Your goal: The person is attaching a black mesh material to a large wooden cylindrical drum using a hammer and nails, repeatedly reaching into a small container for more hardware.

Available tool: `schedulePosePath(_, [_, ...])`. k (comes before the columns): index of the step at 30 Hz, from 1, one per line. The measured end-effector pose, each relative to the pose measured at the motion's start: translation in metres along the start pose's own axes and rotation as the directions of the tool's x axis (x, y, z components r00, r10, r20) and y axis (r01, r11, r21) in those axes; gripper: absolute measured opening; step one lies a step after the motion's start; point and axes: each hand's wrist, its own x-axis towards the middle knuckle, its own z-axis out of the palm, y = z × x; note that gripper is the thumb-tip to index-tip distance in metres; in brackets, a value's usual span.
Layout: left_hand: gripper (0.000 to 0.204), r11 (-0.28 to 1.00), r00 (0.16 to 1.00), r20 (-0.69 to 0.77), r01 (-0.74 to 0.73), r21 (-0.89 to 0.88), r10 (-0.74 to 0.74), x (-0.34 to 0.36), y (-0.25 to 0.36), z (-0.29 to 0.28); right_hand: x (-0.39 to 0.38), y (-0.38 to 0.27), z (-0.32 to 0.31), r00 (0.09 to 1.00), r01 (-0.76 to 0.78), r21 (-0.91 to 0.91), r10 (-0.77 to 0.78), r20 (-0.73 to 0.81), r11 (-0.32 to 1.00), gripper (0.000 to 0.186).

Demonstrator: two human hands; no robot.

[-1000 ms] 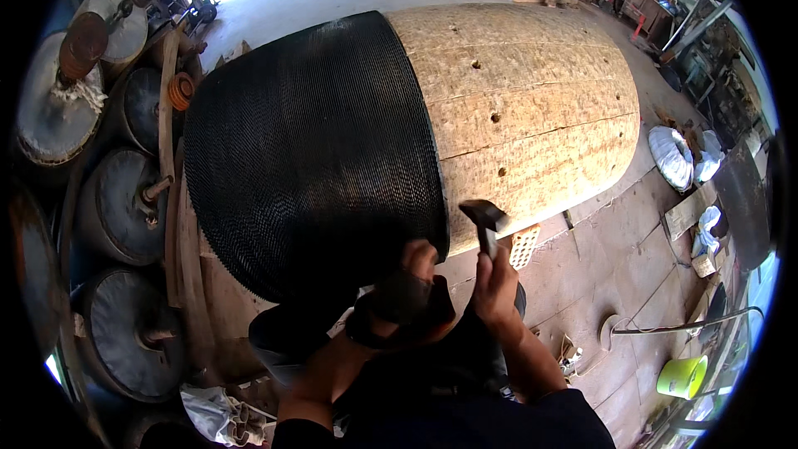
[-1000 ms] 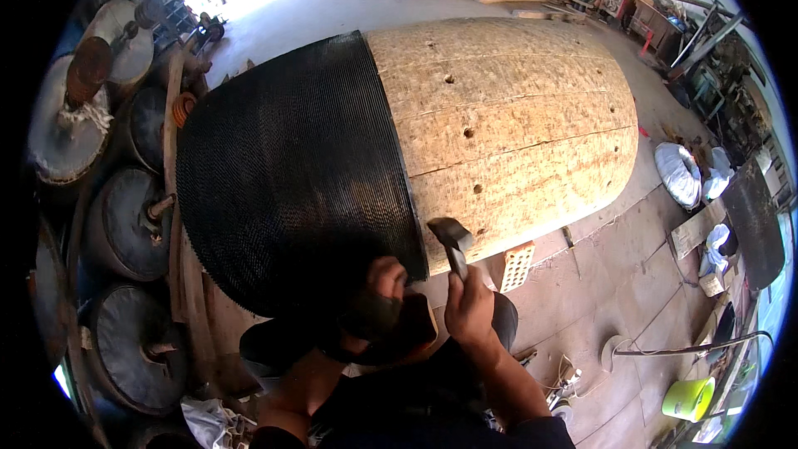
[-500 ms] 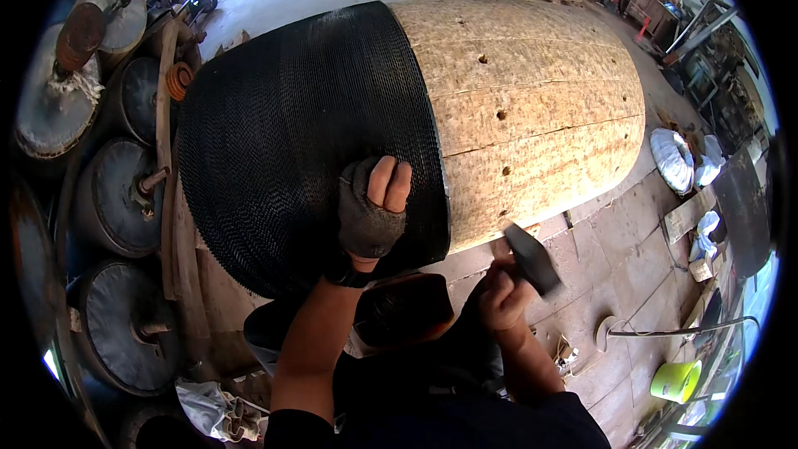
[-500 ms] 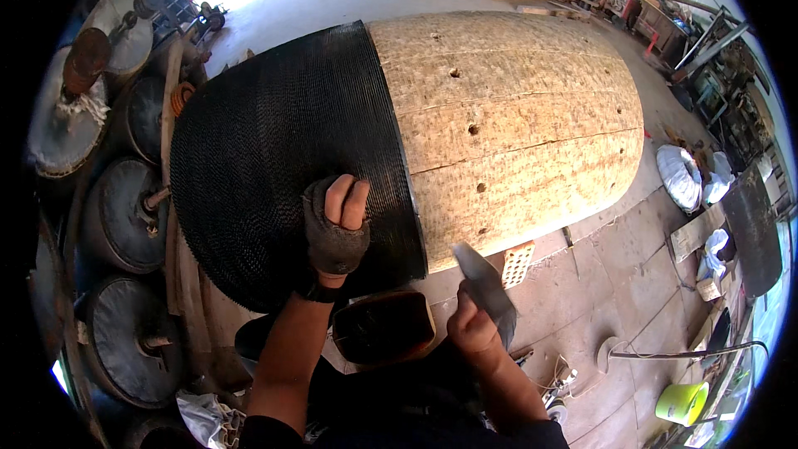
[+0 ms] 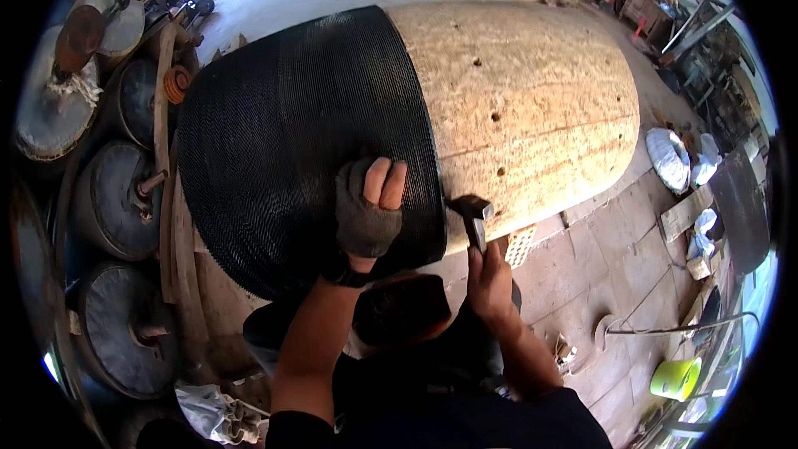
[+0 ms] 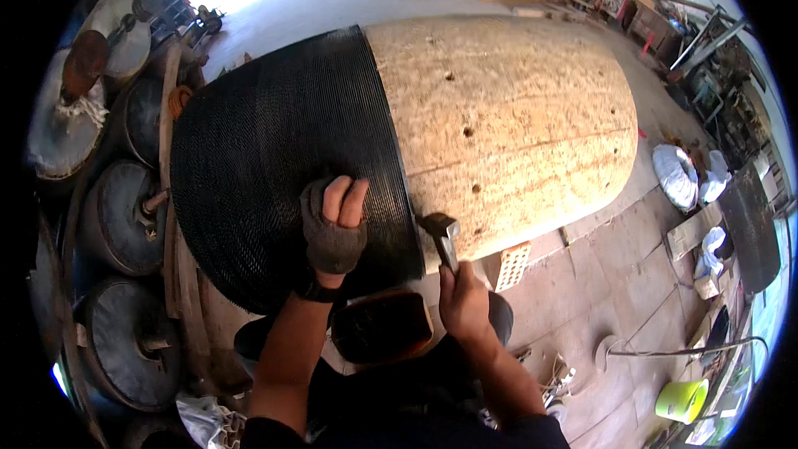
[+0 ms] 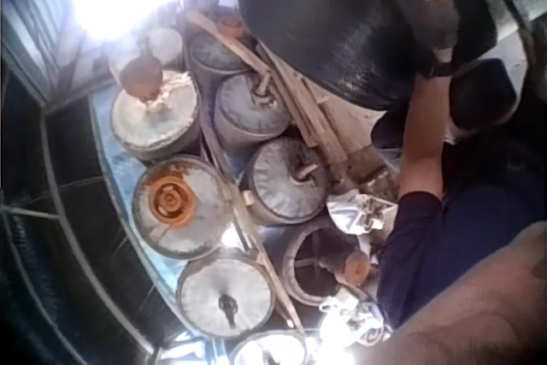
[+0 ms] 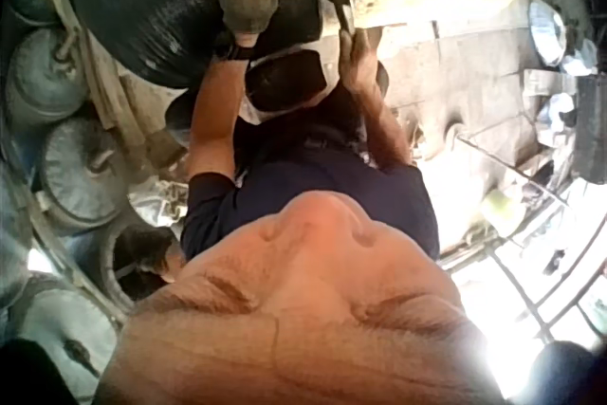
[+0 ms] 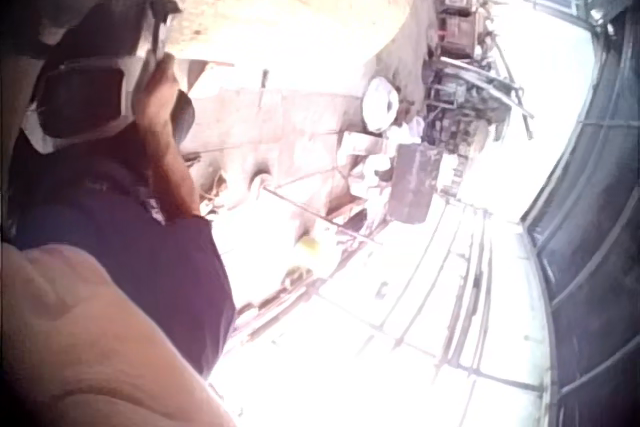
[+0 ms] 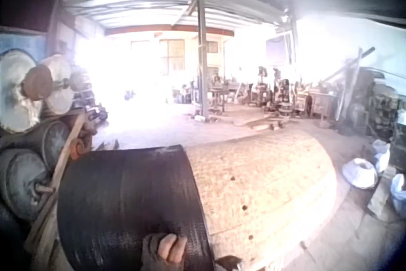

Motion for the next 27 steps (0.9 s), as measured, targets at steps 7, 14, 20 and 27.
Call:
schedulePosePath(7, [0.037, 1.0, 1.0, -0.022, 0.014, -0.026, -0.015, 0.004, 0.002, -0.001, -0.004, 0.005, 0.001, 0.887, 0.402, 0.141, -0.348, -0.302, 0.905, 0.016])
schedulePosePath(14, [0.039, 0.999, 0.999, -0.03, -0.01, -0.039, 0.009, 0.008, 0.002, -0.002, -0.021, -0.02, -0.01, 0.975, 0.163, 0.364, -0.094, -0.199, 0.917, 0.011])
schedulePosePath(20, [0.041, 0.999, 1.0, -0.008, 0.026, -0.027, -0.026, 0.004, 0.001, -0.001, 0.002, 0.002, 0.015, 0.989, 0.063, -0.009, -0.064, -0.137, 0.998, 0.013])
schedulePosePath(27, [0.04, 0.999, 0.999, 0.025, 0.041, -0.018, -0.04, 0.003, 0.003, 0.001, -0.018, 0.006, 0.003, 0.925, 0.313, 0.373, -0.191, -0.329, 0.874, 0.018])
